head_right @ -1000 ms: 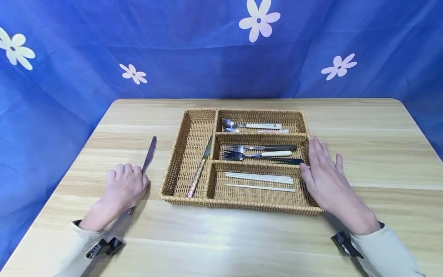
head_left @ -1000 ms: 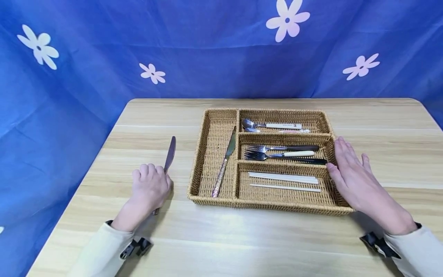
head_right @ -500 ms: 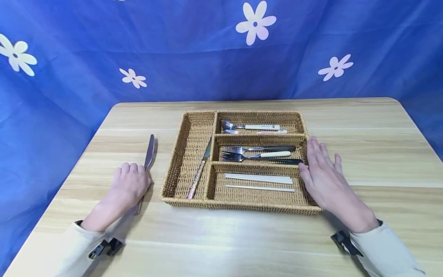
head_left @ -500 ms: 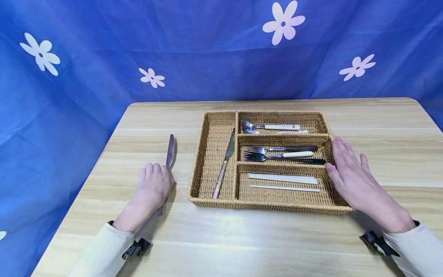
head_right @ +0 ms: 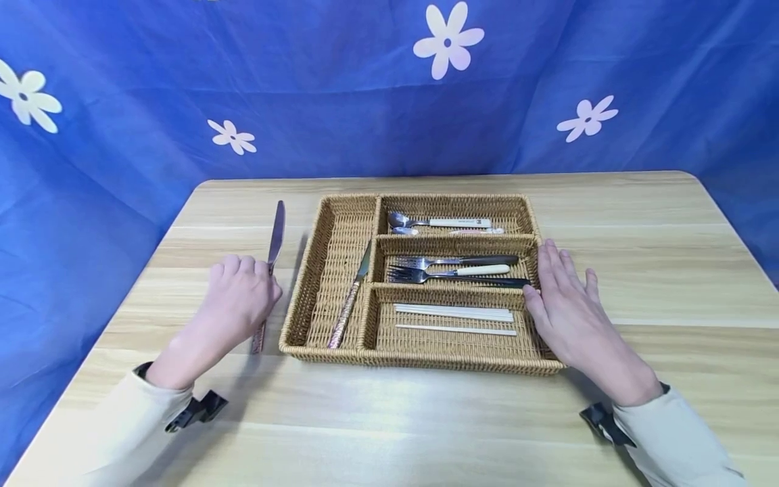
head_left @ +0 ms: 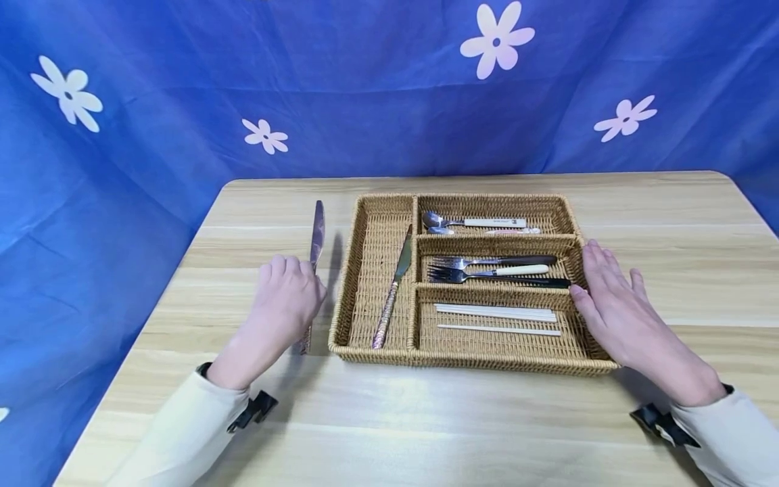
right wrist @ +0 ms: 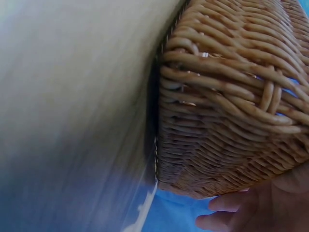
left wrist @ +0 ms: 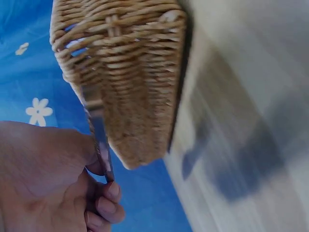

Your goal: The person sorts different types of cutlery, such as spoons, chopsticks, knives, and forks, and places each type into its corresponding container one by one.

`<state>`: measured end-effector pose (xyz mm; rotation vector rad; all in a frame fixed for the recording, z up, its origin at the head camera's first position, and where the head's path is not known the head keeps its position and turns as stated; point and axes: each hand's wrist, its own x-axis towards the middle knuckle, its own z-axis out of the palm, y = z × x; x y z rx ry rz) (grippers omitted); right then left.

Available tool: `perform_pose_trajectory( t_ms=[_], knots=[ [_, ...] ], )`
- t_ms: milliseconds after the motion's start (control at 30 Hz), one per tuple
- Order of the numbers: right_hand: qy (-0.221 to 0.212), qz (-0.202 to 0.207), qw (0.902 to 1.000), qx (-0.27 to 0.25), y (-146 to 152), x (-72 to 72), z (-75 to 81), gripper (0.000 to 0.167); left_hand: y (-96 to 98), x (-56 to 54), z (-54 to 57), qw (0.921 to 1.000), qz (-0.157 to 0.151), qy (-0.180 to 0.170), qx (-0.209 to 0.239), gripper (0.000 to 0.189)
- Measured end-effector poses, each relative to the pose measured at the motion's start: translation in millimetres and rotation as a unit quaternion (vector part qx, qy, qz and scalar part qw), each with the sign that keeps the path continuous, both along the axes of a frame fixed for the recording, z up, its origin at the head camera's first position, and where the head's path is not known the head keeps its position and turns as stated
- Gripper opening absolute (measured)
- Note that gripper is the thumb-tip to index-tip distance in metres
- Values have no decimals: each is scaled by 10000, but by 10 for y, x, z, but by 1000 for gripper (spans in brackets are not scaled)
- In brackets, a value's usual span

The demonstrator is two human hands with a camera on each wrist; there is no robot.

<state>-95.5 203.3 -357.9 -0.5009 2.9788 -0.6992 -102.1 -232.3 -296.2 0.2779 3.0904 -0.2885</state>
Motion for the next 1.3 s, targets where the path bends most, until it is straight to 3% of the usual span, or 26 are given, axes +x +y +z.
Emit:
perform_pose_trajectory(
  t_ms=[133,433,667,933,1133,1300],
  knots=[
    [-50,1,10000,-22,-8,-11,-11,63,131,-60,68,9992,-74,-364,-136,26],
    [-31,14,10000,-32,-4,-24,-6,63,313,-128,112,9998,-127,-155,-1,32],
    [-37,43,10000,-29,5,-35,3,63,543,-183,156,9968,-413,-435,-533,25],
    [-60,95,9996,-273,8,12,-3,64,790,-272,-8,9957,-424,-183,-798,35],
    [-2,172,9994,-295,20,12,-10,63,854,-302,-208,9884,-423,-532,-1361,33],
    [66,231,9994,-259,15,-4,2,63,859,-296,-341,9823,-320,-589,-1751,25]
  ],
)
